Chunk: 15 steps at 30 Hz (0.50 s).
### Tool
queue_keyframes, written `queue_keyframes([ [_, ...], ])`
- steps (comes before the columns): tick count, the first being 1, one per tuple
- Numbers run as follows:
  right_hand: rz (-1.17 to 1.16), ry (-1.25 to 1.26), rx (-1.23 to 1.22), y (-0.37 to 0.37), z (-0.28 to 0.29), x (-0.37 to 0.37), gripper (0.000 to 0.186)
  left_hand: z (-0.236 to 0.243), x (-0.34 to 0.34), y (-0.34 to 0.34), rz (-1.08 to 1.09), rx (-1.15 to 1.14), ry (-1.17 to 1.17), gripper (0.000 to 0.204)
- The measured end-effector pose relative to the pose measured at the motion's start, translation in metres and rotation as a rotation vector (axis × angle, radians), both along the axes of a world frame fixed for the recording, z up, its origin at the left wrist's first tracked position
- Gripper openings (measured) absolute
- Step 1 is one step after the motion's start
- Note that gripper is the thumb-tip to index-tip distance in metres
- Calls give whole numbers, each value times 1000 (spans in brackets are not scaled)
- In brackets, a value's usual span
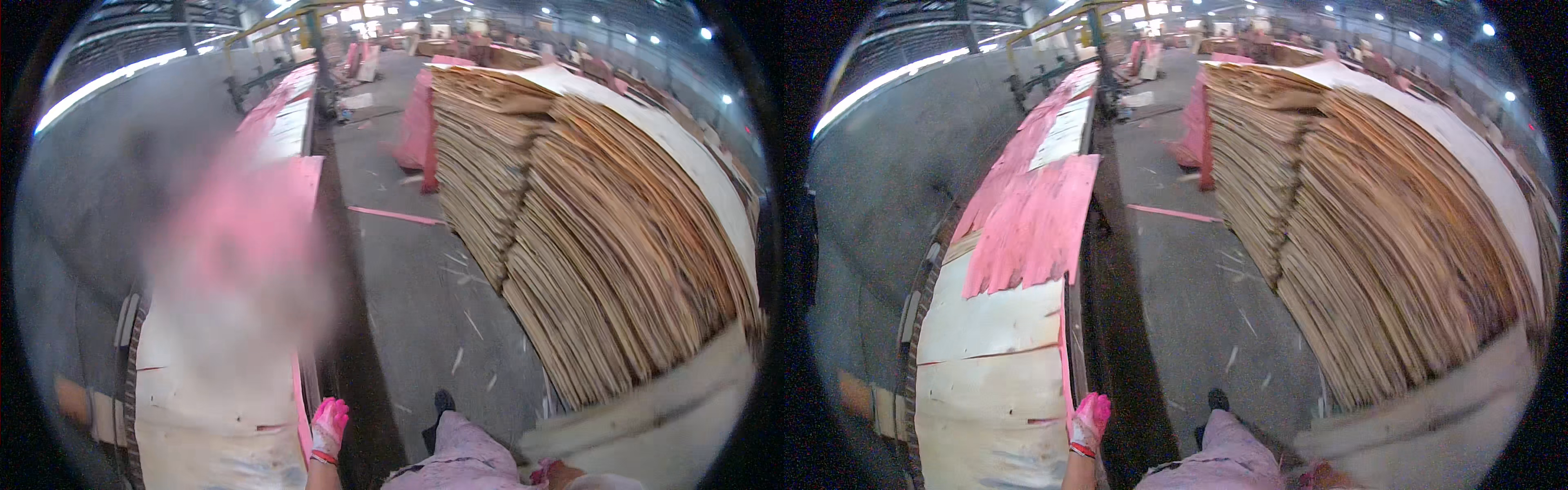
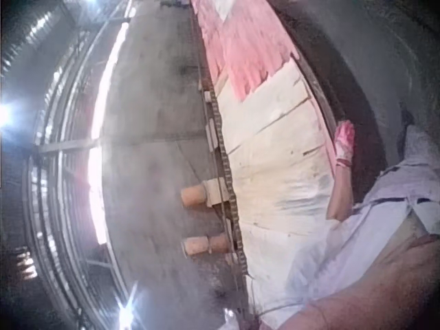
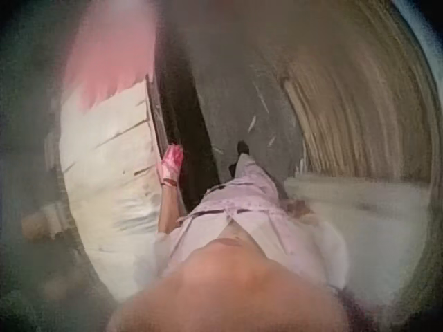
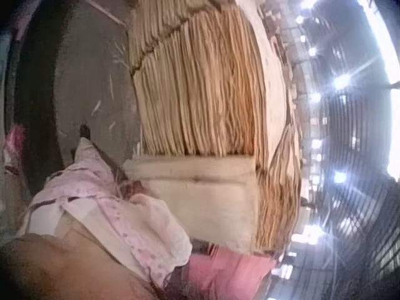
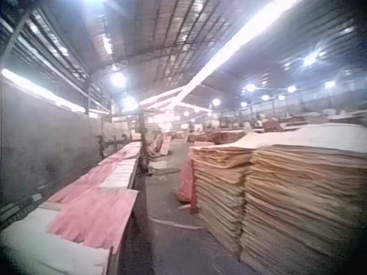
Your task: The person places wood veneer sheets onto a glue-covered surface by hand, then uses a wooden tool to press the pink adhesive strips over the joints between the sheets.
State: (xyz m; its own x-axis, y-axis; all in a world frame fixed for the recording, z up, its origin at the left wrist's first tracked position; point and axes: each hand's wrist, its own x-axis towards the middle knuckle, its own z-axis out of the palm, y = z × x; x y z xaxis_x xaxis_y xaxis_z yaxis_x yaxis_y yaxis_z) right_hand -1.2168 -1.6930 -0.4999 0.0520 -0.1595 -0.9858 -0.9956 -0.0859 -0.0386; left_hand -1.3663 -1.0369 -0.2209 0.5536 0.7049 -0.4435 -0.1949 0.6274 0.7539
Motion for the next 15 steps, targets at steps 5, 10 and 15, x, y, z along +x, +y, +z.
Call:
queue_keyframes([
  [5, 211, -87, 121, 177, 31, 215, 23, 9, 90, 74, -397, 993, 485, 30],
  [10, 400, -491, 296, 481, 103, 418, 22, 6, 191, 164, 199, -394, -199, 33],
  [15, 592, -646, 618, 766, 182, 520, 18, -36, 272, 281, 290, -625, -306, 36],
])
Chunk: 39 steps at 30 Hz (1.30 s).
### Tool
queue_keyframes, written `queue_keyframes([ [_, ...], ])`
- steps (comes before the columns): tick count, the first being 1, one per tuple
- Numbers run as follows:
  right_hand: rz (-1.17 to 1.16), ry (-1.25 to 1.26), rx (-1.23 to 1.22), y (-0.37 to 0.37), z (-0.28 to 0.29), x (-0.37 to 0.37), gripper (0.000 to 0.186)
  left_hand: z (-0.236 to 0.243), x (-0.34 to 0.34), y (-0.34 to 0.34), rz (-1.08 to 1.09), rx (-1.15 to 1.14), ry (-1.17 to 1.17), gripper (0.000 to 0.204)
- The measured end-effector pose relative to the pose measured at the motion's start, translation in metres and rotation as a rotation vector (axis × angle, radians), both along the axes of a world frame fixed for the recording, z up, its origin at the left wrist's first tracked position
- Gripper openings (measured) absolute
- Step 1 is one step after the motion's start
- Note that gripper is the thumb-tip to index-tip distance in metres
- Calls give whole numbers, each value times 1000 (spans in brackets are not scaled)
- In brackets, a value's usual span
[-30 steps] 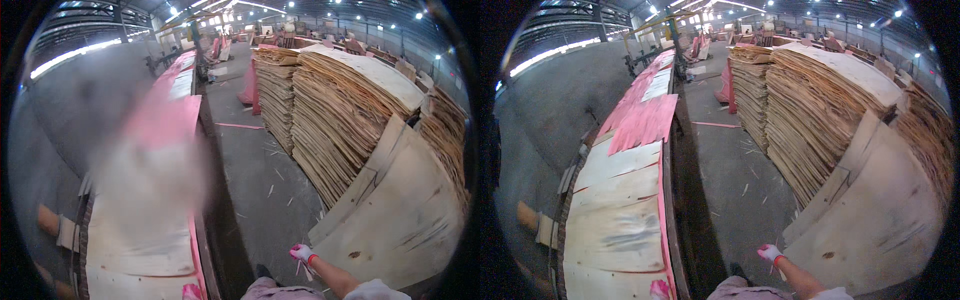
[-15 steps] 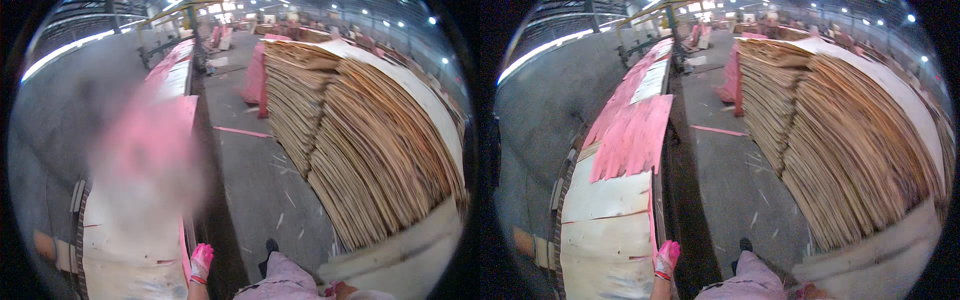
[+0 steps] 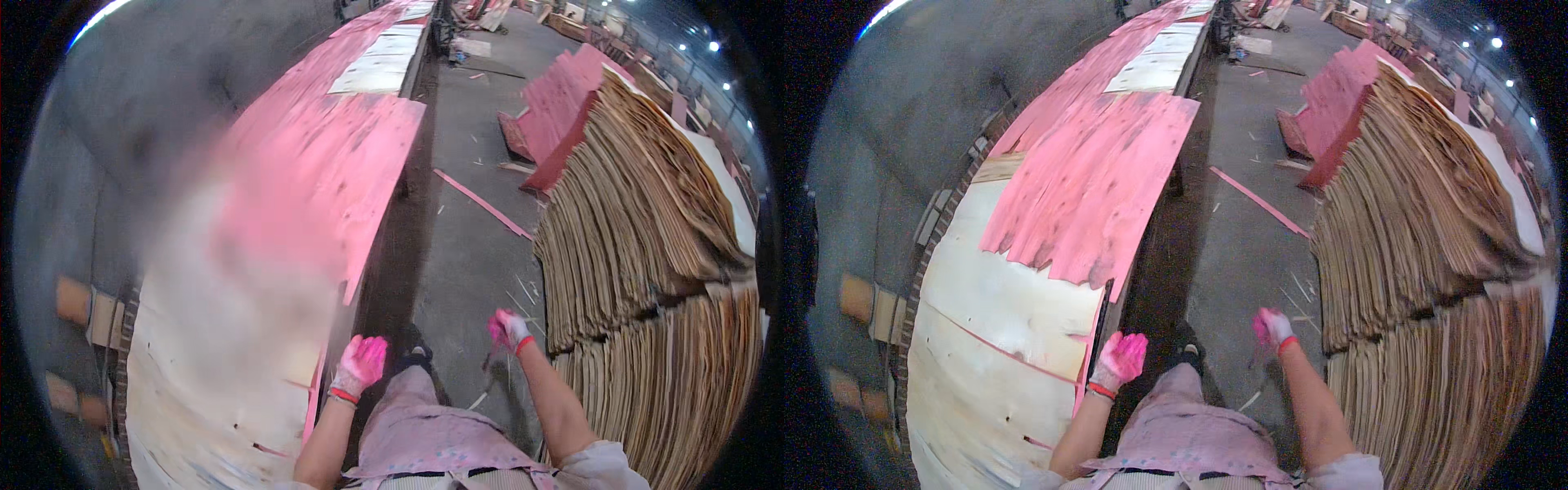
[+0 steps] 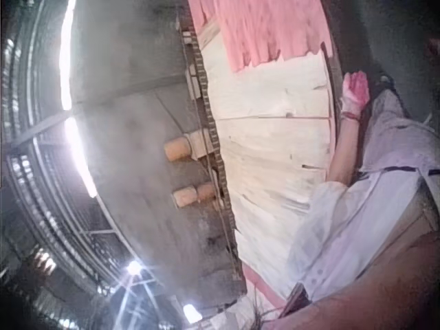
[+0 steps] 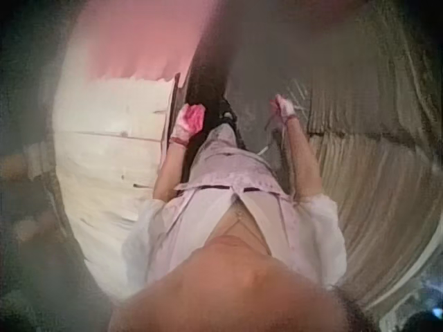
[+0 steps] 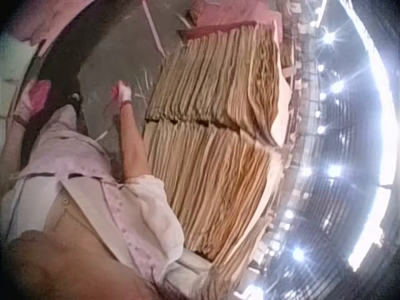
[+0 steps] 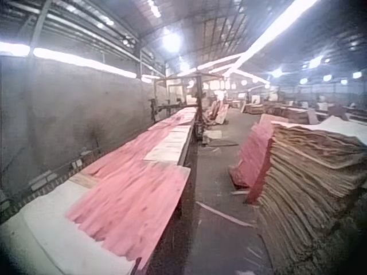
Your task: The person places wood veneer sheets onto a glue-covered surface by hand, then uses a wooden tool to press the pink adhesive strips over the joints between the sheets.
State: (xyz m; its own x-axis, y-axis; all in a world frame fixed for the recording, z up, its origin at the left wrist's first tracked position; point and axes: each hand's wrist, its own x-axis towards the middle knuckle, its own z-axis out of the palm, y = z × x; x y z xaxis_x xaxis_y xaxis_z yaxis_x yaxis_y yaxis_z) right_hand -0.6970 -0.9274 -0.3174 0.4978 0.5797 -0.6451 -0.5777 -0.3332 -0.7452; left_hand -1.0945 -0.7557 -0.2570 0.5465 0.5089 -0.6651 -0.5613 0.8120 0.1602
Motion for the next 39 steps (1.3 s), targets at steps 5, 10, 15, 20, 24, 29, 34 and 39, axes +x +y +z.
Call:
queue_keyframes([
  [5, 128, 145, 20, 193, 30, 26, 22, -71, 97, 148, -3, -266, -104, 54],
  [10, 275, 313, 24, 316, 43, 58, 31, -122, 169, 239, 203, -366, 184, 79],
  [15, 287, 295, -81, 421, 47, 113, 28, -137, 177, 280, 336, -483, 90, 74],
  [20, 313, 191, -257, 571, 3, 187, 29, -102, 182, 258, 474, -366, 170, 58],
  [24, 265, -6, -188, 695, -28, 234, 20, -43, 212, 249, 545, 49, 41, 54],
  [29, 331, 481, 319, 765, 31, 264, 27, 15, 239, 282, 863, 20, 643, 39],
  [34, 482, 411, 300, 822, 122, 262, 40, 102, 211, 332, 525, 502, 1669, 29],
  [39, 539, 264, 464, 902, 198, 249, 28, 255, 175, 447, 1022, 191, 1467, 28],
])
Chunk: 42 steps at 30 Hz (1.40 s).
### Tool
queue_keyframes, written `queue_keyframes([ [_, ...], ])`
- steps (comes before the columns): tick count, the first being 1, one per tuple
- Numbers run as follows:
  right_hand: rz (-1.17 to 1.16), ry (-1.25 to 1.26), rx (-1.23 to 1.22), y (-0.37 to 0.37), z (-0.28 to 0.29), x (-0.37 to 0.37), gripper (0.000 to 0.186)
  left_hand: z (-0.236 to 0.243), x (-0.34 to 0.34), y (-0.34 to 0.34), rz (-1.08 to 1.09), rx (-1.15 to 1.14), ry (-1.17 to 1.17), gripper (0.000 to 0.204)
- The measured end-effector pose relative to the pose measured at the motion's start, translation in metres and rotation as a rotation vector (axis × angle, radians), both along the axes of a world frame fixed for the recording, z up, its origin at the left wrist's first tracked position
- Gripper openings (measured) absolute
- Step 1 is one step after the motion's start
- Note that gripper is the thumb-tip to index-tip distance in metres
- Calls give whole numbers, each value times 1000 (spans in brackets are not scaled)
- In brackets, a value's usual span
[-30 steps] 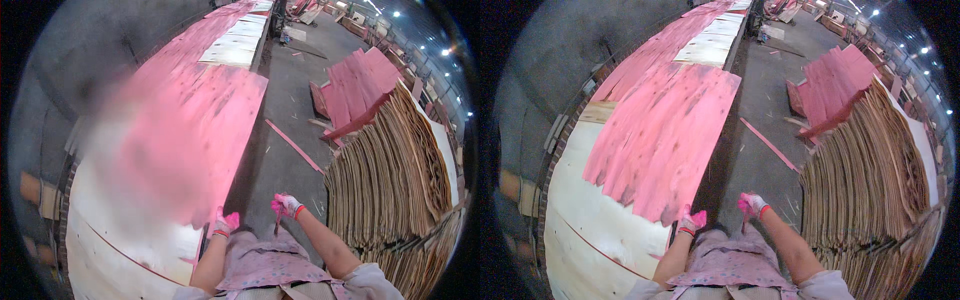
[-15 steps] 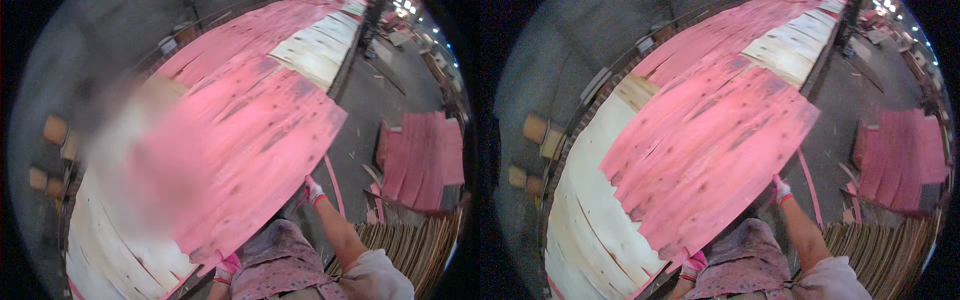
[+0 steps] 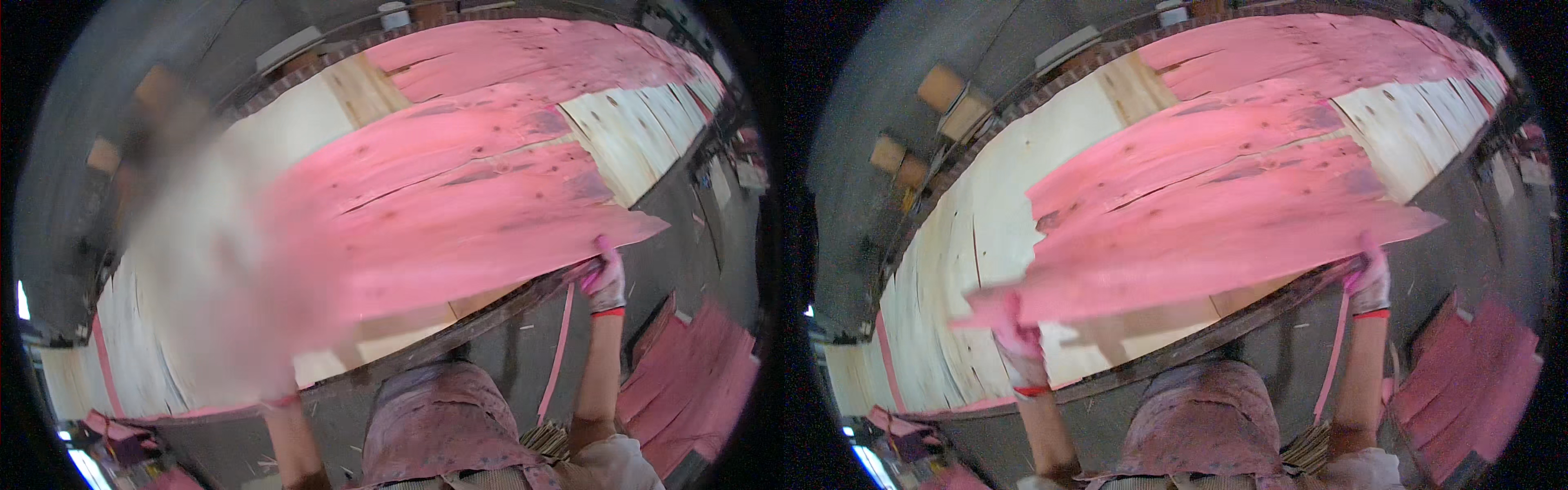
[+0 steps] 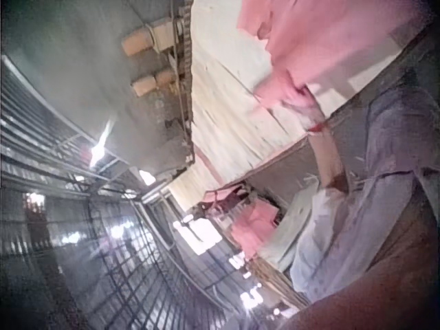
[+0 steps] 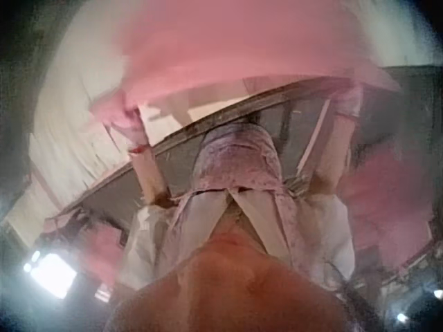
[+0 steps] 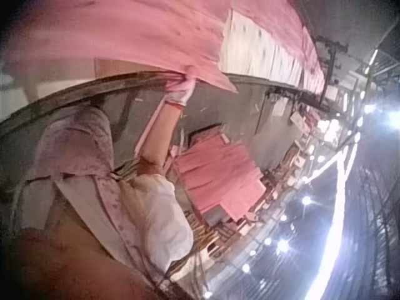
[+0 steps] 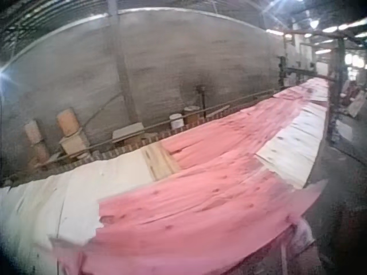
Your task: The person places wood veneer sheets onto a glue-covered surface by hand, then uses a wooden tool to press the pink adhesive strips over the joints between the sheets.
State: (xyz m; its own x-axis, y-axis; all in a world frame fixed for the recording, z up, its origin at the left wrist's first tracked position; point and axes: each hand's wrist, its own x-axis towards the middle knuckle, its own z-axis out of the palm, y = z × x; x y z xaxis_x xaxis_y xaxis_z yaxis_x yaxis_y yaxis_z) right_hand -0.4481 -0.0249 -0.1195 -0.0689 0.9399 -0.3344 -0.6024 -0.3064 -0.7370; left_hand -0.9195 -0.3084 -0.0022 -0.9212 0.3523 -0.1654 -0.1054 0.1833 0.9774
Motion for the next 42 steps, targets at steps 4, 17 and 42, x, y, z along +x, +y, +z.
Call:
queue_keyframes([
  [4, -8, -53, 71, -2, 73, -17, 32, 114, -33, 78, -126, 331, 413, 31],
  [17, 116, 188, -203, -205, 85, -284, 45, 65, -354, -158, -145, 288, 526, 49],
  [42, 233, -54, -459, -132, -174, -512, 27, -333, -413, -239, 479, 315, -466, 53],
])
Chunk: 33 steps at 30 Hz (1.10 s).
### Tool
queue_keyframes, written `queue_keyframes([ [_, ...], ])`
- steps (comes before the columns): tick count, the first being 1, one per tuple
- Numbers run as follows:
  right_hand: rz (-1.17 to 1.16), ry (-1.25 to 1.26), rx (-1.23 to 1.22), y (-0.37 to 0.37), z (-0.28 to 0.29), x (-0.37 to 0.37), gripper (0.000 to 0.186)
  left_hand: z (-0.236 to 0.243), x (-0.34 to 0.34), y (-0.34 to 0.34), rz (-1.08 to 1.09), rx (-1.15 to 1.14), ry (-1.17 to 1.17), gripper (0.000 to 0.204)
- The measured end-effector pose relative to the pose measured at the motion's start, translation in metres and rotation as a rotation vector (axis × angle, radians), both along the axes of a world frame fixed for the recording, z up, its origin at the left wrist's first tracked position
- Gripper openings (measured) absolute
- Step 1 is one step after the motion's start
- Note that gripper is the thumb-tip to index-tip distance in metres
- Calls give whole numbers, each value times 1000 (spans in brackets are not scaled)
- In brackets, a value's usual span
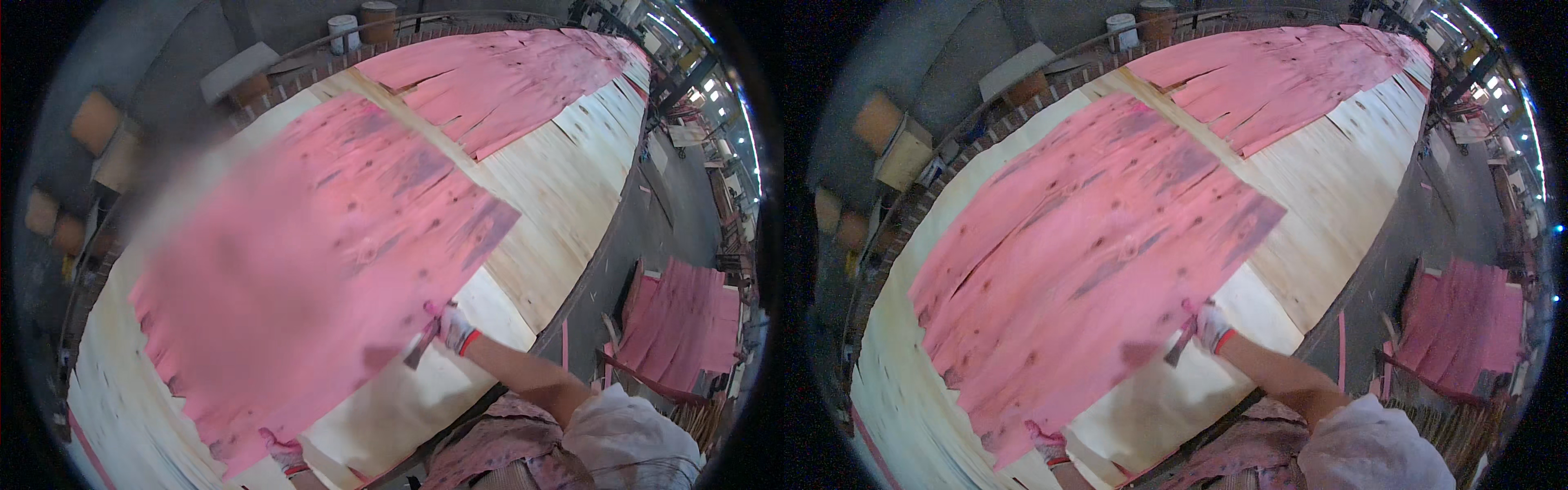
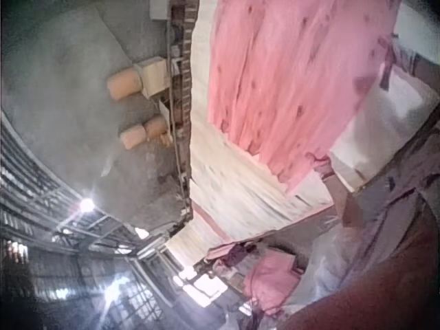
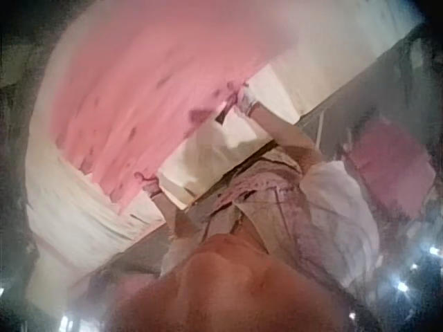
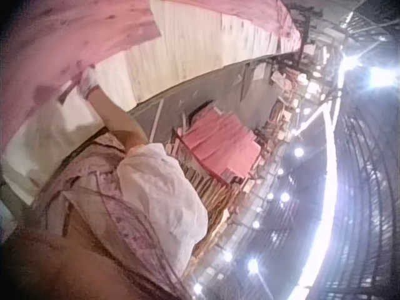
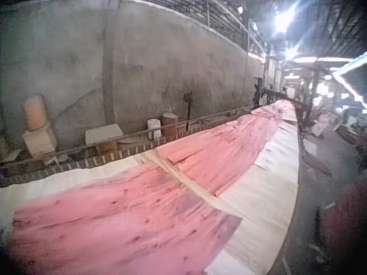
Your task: The person places wood veneer sheets onto a glue-covered surface by hand, then uses a wooden tool to press the pink adhesive strips over the joints between the sheets.
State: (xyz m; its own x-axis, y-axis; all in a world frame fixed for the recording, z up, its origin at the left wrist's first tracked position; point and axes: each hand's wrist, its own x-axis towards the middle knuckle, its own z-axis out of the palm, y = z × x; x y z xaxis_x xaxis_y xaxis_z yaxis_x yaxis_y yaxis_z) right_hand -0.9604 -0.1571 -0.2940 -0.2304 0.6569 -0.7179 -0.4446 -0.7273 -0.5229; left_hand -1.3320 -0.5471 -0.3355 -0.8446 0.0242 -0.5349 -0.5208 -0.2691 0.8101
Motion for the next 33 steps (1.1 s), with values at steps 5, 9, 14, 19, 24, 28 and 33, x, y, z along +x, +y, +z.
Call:
queue_keyframes([
  [5, -3, 9, 11, 70, -3, -26, 29, -14, -45, 65, -376, 216, -108, 45],
  [9, 0, 111, -31, 102, -8, -69, 33, 7, -86, 128, -295, 264, -136, 46],
  [14, -87, 211, 61, 146, -12, -104, 30, 37, -103, 192, -293, 220, -162, 51],
  [19, -156, 130, 68, 150, -28, -96, 31, 27, -70, 212, -348, 366, 12, 54],
  [24, -142, 193, 89, 147, -47, -81, 30, -9, -59, 207, -235, 126, -7, 56],
  [28, -27, 55, 94, 151, -50, -82, 31, -48, -71, 192, -221, 116, 376, 57],
  [33, -11, -58, 39, 153, -46, -85, 38, -89, -77, 156, -473, -429, 481, 59],
])
